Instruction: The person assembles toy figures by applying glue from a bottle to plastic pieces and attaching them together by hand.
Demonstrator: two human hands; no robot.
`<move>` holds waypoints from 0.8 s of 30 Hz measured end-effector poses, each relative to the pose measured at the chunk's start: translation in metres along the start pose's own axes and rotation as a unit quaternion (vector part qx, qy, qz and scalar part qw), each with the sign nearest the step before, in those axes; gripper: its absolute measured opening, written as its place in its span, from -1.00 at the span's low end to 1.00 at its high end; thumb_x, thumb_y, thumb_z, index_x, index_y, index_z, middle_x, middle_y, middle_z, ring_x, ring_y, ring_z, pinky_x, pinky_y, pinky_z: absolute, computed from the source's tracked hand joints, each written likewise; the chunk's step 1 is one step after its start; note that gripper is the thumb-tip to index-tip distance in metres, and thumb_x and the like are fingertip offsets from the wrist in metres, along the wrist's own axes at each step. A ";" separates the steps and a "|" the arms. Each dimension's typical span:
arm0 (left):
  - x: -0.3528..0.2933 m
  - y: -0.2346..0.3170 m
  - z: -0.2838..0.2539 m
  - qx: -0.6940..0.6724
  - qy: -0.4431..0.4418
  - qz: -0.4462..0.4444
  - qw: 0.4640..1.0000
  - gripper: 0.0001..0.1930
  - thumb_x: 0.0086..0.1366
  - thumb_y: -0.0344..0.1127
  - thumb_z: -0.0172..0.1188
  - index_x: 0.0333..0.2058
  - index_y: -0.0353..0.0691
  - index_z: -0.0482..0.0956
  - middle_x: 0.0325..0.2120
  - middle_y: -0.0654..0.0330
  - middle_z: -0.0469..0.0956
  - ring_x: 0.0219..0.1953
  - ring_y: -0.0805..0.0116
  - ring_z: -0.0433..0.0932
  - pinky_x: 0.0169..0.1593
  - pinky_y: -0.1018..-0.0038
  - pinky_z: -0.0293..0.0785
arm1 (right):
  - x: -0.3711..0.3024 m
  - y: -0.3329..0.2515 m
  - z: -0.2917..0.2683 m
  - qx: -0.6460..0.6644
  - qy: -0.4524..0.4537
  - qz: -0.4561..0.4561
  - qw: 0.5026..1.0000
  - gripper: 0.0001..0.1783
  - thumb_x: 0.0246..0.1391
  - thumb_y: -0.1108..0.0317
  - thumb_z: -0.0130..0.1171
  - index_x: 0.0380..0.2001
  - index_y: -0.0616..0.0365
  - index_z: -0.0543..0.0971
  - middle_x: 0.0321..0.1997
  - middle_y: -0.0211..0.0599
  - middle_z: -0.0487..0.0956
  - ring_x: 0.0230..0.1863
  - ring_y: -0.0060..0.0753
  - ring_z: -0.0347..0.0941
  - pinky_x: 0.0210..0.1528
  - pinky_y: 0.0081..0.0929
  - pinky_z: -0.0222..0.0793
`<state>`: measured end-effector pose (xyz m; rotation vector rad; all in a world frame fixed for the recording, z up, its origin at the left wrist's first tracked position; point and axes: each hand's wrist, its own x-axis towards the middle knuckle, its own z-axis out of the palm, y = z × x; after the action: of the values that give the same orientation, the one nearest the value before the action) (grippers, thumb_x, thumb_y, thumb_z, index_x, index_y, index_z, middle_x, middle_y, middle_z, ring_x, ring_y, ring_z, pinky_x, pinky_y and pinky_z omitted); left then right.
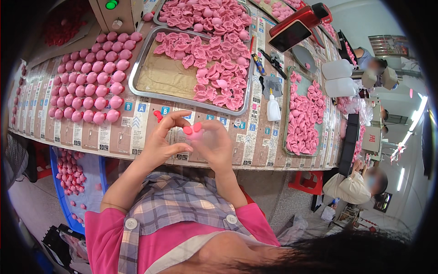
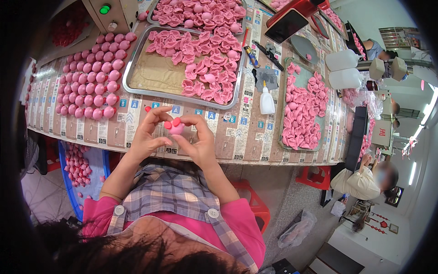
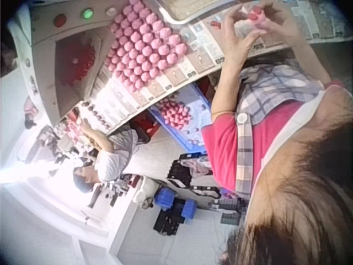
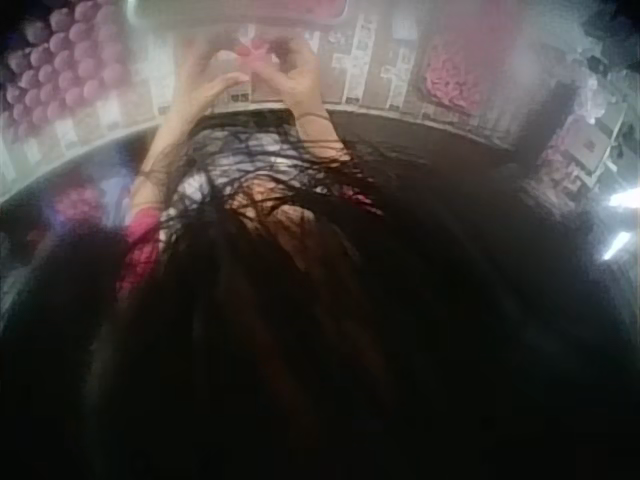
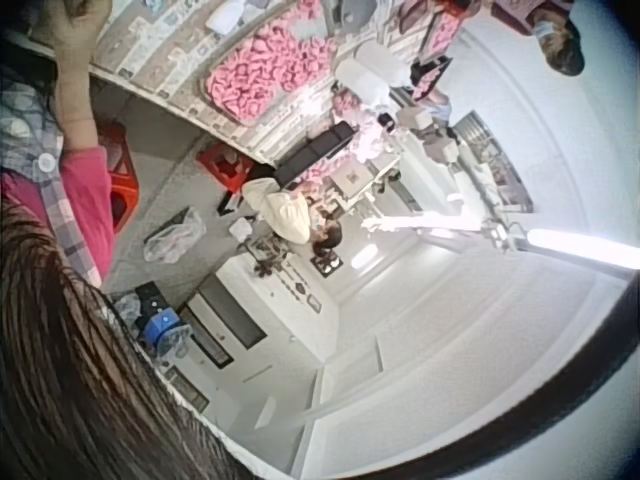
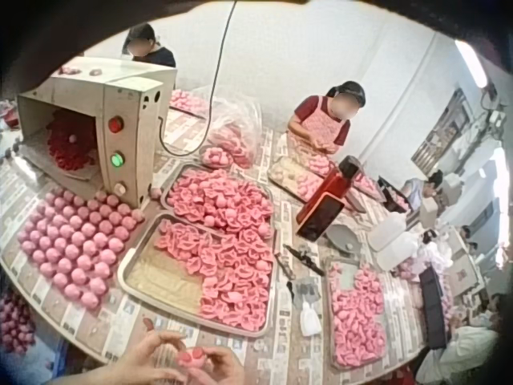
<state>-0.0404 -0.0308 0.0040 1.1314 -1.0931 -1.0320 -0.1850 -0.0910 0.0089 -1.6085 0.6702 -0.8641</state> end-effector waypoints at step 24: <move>0.002 0.013 -0.002 0.270 0.006 0.119 0.955 -0.61 -0.19 -0.37 0.26 -0.26 -0.19 0.52 -0.33 0.20 0.40 -0.25 0.27 0.34 -0.13 0.40 0.22 | -0.003 0.011 0.005 0.371 -0.015 0.215 0.903 -0.56 -0.14 0.44 0.16 -0.15 0.21 0.29 -0.22 -0.33 0.39 -0.18 -0.51 0.37 -0.12 -0.59 0.31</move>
<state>-0.0370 -0.0305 0.0172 1.3866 -1.5146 -0.5428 -0.1825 -0.0879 -0.0025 -0.7437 0.5471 -0.6459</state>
